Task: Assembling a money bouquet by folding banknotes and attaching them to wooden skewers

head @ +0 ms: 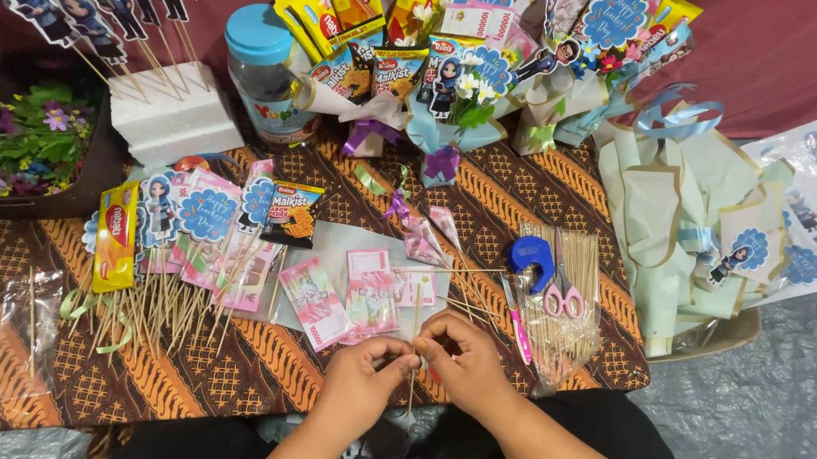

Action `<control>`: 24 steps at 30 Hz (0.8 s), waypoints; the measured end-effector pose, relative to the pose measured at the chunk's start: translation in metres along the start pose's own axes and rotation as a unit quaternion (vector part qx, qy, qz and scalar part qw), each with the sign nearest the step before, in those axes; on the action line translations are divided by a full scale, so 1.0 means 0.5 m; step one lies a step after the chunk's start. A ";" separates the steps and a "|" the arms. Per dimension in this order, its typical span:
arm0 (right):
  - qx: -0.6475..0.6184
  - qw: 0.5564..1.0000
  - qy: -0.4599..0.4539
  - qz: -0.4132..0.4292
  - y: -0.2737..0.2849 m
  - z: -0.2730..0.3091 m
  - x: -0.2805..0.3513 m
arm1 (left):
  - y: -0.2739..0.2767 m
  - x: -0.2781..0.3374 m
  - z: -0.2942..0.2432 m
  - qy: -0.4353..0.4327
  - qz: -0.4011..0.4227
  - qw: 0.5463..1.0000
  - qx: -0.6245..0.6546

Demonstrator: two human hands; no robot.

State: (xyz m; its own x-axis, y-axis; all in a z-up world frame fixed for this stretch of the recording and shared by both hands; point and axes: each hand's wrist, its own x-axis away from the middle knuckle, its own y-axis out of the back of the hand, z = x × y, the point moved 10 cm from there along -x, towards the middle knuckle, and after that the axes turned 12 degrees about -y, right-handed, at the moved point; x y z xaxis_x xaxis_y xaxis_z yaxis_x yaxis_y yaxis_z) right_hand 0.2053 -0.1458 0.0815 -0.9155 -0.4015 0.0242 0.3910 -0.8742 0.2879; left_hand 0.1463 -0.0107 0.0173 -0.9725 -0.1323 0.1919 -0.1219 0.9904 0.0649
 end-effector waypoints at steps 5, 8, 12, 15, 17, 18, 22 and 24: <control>0.019 0.993 0.102 -0.050 0.023 0.060 0.030 | 0.036 -0.004 -0.025 0.010 -0.006 0.990 -0.140; -0.054 0.990 0.096 -0.087 0.064 0.044 0.027 | 0.036 -0.006 -0.011 0.030 -0.019 0.997 -0.071; -0.104 0.988 -0.068 -0.093 0.080 -0.069 0.000 | 0.000 0.006 -0.009 0.067 0.035 0.997 -0.010; -0.033 0.997 -0.031 -0.066 0.064 -0.024 0.001 | -0.013 0.014 -0.012 0.089 0.053 0.994 -0.031; 0.002 0.997 0.001 -0.072 0.062 0.012 0.006 | -0.014 0.009 -0.010 0.068 0.061 0.994 -0.061; 0.035 0.996 0.032 -0.079 0.059 0.036 0.011 | -0.014 0.007 -0.011 0.048 0.069 0.992 -0.092; 0.048 0.986 0.130 -0.095 0.071 0.093 0.030 | 0.014 -0.017 -0.012 -0.092 0.045 0.964 -0.244; -0.063 0.992 0.093 -0.054 0.081 0.078 0.029 | 0.046 -0.022 0.003 -0.138 -0.016 0.957 -0.255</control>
State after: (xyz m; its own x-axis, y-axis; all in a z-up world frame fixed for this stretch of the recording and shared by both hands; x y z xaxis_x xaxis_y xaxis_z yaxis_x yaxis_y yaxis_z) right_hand 0.2043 -0.1762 0.1305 -0.9242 -0.3365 -0.1805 0.3109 -0.9375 0.1561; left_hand 0.1540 0.0135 0.0151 -0.9939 -0.0775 -0.0788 -0.1082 0.8284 0.5495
